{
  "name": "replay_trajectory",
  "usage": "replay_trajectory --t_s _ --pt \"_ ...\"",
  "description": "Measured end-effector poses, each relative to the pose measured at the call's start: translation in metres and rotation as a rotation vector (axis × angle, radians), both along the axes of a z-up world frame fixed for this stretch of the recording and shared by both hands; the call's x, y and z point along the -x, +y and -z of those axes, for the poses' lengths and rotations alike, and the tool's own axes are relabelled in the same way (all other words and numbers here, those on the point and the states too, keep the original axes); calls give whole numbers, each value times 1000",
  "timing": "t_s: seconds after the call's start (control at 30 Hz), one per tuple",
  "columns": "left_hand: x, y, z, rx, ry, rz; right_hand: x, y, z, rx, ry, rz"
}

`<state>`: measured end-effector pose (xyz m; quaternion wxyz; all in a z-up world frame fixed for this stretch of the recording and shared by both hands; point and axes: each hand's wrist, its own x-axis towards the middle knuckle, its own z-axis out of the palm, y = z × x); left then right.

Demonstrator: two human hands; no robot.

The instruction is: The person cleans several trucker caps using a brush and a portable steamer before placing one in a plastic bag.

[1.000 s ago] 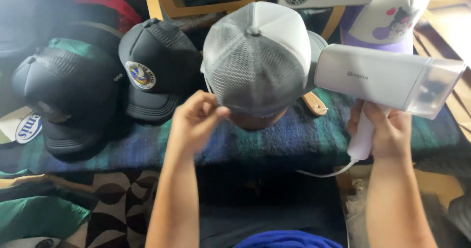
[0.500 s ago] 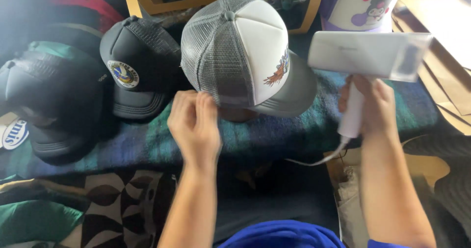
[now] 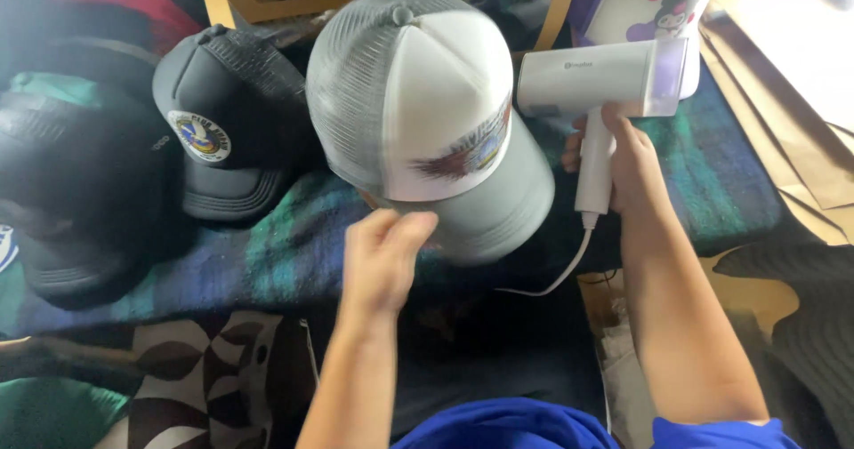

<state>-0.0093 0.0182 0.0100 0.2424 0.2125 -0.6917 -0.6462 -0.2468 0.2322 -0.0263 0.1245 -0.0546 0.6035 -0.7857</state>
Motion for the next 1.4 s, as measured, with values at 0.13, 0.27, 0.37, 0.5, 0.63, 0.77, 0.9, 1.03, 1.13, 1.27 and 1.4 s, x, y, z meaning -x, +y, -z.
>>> replay_trajectory --t_s 0.13,0.27,0.37,0.5,0.63,0.77,0.9,1.03,1.13,1.27,1.4 --pt "-13 -76 34 4 199 -142 -6 -5 -14 -80 -9 -7" --pt "-2 -103 62 -354 351 -96 13 15 -32 -1070 296 -115" --pt "-8 -107 69 -396 378 2 15 46 -40 -1351 396 -79" --pt "-8 -117 92 -333 365 96 -46 -11 -89 -1412 566 -17" --pt "-16 -103 69 -48 288 294 -56 -62 -39 -1267 1029 -271" --pt "-19 -97 56 -17 325 336 -18 -55 4 -1302 1496 -335" --pt "-27 -86 16 -42 331 341 -65 -42 -85 -1281 857 -180" --pt "-29 -93 22 -112 292 470 -97 -9 -77 -1189 633 6" --pt "-28 -93 21 -108 285 531 -137 17 -4 -1033 1147 -18" --pt "-27 -94 22 -71 263 584 -196 1 6 -596 687 -73" --pt "-24 -92 18 -37 348 656 -197 -32 -33 -535 1081 -277"
